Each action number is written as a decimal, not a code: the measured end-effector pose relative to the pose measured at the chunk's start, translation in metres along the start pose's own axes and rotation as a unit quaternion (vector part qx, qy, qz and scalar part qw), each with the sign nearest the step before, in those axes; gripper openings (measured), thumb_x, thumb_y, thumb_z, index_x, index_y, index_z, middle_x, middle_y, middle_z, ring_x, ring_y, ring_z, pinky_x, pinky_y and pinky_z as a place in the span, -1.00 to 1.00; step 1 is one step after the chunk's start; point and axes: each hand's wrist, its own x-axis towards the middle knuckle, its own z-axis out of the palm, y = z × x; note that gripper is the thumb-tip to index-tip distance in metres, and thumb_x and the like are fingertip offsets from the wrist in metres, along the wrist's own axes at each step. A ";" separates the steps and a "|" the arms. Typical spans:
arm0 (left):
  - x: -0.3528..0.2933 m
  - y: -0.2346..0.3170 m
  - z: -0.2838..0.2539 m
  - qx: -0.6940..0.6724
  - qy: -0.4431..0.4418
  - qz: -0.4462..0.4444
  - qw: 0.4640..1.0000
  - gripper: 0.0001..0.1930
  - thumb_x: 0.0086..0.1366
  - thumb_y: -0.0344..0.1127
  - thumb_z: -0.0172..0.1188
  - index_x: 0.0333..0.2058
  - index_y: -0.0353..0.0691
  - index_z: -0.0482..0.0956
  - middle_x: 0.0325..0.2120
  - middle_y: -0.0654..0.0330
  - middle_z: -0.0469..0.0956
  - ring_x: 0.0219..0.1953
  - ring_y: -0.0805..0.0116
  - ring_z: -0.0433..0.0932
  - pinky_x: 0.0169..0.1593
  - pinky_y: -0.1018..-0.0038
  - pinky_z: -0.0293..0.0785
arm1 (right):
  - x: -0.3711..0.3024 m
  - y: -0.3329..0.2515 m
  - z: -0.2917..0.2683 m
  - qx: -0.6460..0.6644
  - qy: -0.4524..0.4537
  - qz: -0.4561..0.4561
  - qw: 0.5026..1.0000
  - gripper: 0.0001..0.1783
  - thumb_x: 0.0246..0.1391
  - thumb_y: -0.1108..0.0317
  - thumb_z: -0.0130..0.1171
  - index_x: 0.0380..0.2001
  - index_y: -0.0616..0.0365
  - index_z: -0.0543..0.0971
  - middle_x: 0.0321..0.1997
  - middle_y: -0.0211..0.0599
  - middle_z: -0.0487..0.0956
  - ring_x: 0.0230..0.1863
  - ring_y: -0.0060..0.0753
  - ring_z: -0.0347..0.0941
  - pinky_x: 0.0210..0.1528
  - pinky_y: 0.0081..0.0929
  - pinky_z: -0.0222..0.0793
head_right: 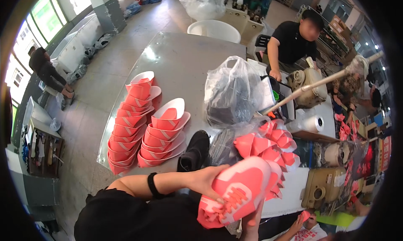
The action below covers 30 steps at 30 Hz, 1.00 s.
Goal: Operating a toe-lasting machine to shape shoes on a production line.
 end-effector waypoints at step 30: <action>0.243 -0.064 0.178 -0.109 0.291 -0.187 0.932 -0.67 0.34 -0.30 0.17 0.03 -0.27 0.43 -0.01 0.09 0.54 0.03 0.25 0.54 0.05 0.35 0.48 | 0.333 -0.421 -0.578 -0.168 0.531 -0.388 0.734 -0.48 -0.10 0.34 0.46 -0.11 0.31 0.47 -0.15 -0.05 0.62 -0.26 -0.17 0.59 -0.24 -0.27 0.54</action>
